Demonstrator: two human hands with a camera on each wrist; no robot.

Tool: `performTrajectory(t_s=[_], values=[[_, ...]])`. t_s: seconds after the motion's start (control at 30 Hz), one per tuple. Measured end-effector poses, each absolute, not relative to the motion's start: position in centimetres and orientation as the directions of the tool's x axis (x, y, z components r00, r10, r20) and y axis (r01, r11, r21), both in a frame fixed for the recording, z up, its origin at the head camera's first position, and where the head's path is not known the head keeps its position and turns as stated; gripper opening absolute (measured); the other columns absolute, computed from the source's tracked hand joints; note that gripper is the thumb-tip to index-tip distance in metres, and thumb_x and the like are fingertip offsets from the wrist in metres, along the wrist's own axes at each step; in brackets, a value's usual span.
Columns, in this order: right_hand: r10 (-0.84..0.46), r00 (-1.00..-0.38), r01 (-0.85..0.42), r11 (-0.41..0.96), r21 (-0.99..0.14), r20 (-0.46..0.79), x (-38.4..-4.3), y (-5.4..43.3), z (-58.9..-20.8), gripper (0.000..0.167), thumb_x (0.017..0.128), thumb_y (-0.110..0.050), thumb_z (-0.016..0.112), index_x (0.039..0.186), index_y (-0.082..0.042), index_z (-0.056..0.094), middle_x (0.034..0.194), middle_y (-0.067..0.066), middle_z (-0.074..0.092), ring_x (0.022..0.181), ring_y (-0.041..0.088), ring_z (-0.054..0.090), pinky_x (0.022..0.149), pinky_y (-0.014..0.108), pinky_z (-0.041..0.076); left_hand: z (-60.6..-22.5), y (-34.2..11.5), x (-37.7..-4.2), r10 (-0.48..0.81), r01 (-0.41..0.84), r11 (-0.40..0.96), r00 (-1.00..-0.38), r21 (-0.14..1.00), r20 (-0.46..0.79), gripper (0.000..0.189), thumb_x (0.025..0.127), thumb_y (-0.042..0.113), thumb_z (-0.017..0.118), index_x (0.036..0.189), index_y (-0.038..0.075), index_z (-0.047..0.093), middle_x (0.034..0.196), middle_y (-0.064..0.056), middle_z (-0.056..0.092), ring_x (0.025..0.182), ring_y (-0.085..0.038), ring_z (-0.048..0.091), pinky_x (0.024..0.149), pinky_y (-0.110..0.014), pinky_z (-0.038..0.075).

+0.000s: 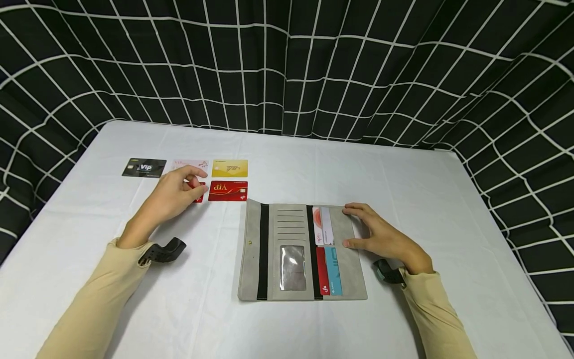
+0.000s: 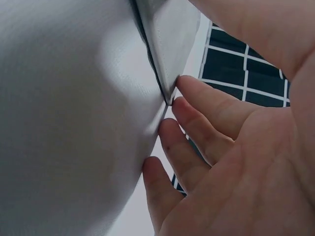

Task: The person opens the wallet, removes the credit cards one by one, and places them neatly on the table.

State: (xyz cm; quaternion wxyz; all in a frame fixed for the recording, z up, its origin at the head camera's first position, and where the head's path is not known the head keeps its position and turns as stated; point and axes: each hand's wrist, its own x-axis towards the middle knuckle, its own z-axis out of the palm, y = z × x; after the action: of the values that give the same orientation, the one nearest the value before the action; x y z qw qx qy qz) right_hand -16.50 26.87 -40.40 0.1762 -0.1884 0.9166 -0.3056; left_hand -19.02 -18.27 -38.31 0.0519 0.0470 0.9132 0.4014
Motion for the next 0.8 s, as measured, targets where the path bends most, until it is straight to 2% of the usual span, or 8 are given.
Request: performTrajectory(t_s=[0.27, 0.5, 0.8], values=[[-0.471, -0.860, -0.257, 0.731, -0.632, -0.196, -16.6, 27.1, -40.5, 0.072, 0.087, -0.021, 0.076, 0.146, 0.001, 0.042, 0.154, 0.018, 0.032, 0.143, 0.039, 0.030, 0.115, 0.062, 0.024, -38.0, -16.8, -18.4, 0.142, 0.085, 0.712, -0.990, 0.697, -0.024, 0.031, 0.094, 0.017, 0.063, 0.121, 0.002, 0.061, 0.093, -0.009, 0.062, 0.062, -0.010, 0.052, 0.070, -0.028, 0.037], [-0.485, -0.855, -0.281, 0.728, -0.625, -0.181, -16.6, 27.2, -40.6, 0.068, 0.089, -0.019, 0.074, 0.145, 0.001, 0.042, 0.153, 0.019, 0.034, 0.142, 0.038, 0.032, 0.115, 0.061, 0.025, -37.8, -15.6, -17.7, 0.159, 0.084, 0.699, -0.986, 0.710, -0.040, 0.030, 0.095, 0.019, 0.063, 0.120, 0.004, 0.062, 0.094, -0.009, 0.060, 0.056, -0.008, 0.046, 0.060, -0.026, 0.037], [-0.486, -0.858, -0.291, 0.727, -0.622, -0.168, -16.4, 27.0, -40.5, 0.065, 0.090, -0.019, 0.073, 0.144, 0.002, 0.043, 0.152, 0.020, 0.035, 0.141, 0.040, 0.032, 0.114, 0.062, 0.025, -37.7, -13.5, -17.1, 0.208, 0.109, 0.668, -0.977, 0.736, -0.044, 0.026, 0.094, 0.015, 0.064, 0.118, 0.005, 0.064, 0.090, -0.006, 0.059, 0.064, -0.015, 0.051, 0.061, -0.025, 0.038]])
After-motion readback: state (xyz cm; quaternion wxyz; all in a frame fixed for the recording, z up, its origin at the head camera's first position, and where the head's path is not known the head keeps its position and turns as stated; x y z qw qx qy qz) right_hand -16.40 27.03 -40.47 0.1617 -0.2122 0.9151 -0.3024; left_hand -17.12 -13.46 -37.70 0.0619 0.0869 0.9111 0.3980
